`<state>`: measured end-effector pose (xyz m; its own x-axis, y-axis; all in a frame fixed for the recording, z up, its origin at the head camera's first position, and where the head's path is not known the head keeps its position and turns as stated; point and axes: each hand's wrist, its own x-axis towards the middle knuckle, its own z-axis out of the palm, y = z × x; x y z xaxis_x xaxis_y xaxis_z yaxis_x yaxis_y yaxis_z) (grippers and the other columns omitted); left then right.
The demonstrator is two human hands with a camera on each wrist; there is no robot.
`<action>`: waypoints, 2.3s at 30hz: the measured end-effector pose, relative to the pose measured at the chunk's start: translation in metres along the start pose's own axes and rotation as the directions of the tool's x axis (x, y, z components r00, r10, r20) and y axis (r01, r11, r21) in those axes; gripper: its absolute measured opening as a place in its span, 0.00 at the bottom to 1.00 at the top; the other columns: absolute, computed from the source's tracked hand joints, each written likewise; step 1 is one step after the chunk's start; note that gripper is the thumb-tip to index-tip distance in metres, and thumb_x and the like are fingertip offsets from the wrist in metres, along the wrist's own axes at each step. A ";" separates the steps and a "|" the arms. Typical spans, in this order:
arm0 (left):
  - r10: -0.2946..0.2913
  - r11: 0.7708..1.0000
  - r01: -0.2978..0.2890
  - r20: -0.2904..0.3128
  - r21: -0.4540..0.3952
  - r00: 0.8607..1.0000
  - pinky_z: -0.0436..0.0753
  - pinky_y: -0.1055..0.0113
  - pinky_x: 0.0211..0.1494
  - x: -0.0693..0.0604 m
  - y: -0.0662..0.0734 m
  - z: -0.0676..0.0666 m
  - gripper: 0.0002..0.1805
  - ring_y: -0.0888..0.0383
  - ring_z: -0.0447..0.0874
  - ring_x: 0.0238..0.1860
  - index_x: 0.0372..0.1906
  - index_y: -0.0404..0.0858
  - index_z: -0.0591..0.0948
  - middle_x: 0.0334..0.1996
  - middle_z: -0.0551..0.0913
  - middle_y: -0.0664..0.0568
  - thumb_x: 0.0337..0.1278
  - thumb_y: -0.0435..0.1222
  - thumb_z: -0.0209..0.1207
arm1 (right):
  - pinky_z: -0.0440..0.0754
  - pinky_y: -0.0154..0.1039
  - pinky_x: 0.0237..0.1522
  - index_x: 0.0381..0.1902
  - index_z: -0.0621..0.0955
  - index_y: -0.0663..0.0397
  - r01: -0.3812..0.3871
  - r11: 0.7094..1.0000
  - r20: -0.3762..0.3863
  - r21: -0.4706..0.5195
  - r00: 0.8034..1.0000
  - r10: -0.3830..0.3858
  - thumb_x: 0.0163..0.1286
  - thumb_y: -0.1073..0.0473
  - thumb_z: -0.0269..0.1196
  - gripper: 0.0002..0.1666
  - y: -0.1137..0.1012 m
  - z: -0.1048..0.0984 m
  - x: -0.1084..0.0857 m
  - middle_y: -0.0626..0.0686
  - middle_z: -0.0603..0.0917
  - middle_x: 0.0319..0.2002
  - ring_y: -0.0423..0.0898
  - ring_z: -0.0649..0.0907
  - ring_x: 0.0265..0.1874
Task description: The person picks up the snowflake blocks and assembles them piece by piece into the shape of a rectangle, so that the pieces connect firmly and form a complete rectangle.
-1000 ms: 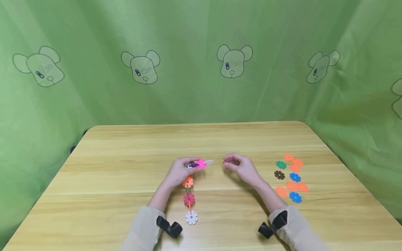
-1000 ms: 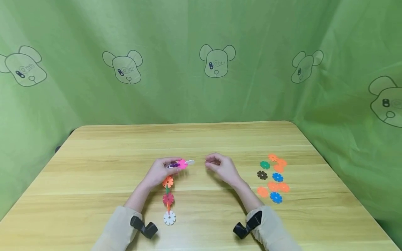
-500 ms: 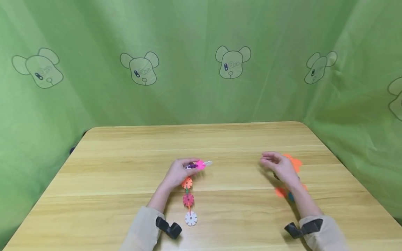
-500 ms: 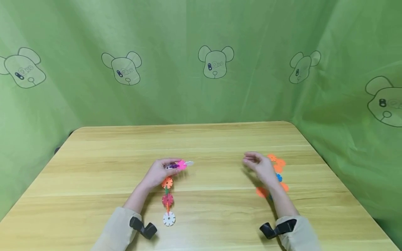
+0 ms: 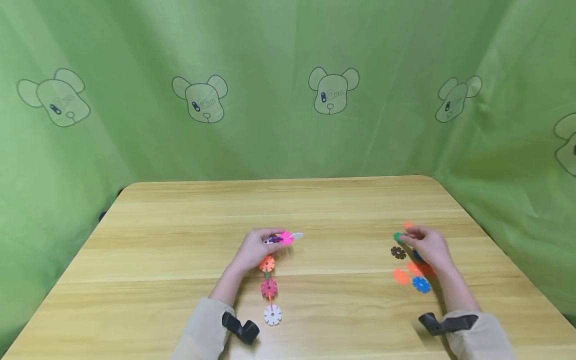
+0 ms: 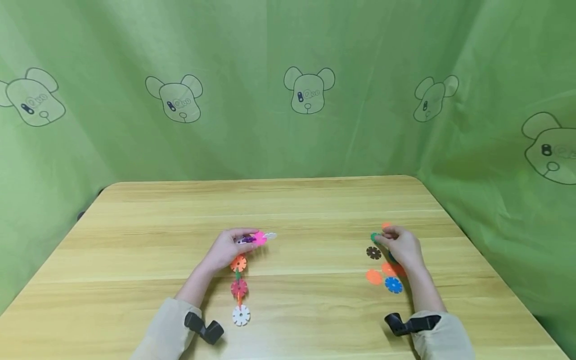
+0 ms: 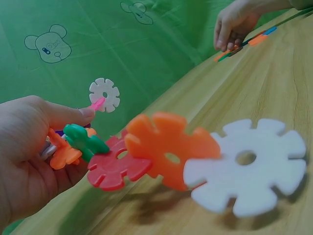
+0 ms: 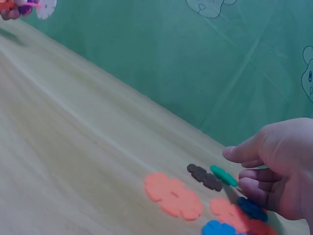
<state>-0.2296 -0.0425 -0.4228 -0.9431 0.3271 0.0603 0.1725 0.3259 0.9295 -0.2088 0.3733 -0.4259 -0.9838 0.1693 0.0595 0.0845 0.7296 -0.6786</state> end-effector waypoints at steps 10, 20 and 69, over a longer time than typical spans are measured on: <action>-0.001 1.000 0.001 -0.003 0.000 1.000 0.75 0.65 0.32 0.001 -0.003 0.000 0.21 0.58 0.73 0.26 0.52 0.40 0.81 0.45 0.81 0.46 0.48 0.36 0.66 | 0.74 0.56 0.41 0.48 0.74 0.78 0.070 0.985 0.015 -0.157 0.998 -0.069 0.64 0.53 0.62 0.29 0.001 0.007 0.006 0.72 0.77 0.41 0.65 0.76 0.41; -0.009 1.000 0.009 0.004 0.008 1.000 0.73 0.70 0.24 0.001 -0.003 0.000 0.21 0.61 0.70 0.20 0.52 0.40 0.81 0.35 0.81 0.49 0.49 0.36 0.65 | 0.71 0.45 0.35 0.44 0.71 0.72 0.056 0.989 0.060 -0.138 0.997 -0.049 0.62 0.57 0.62 0.23 -0.003 0.006 0.009 0.63 0.75 0.34 0.57 0.74 0.34; 0.000 1.000 0.000 -0.002 0.024 1.000 0.76 0.67 0.32 0.003 -0.009 0.001 0.20 0.59 0.75 0.28 0.51 0.42 0.81 0.48 0.81 0.46 0.49 0.37 0.66 | 0.78 0.34 0.20 0.51 0.72 0.67 0.113 0.882 0.354 0.458 0.887 -0.298 0.67 0.65 0.56 0.16 -0.146 0.112 -0.005 0.67 0.79 0.28 0.45 0.76 0.19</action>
<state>-0.2340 -0.0438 -0.4312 -0.9437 0.3251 0.0612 0.1794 0.3474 0.9204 -0.2338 0.1914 -0.4086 -0.9535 -0.3014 -0.0040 -0.1096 0.3592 -0.9268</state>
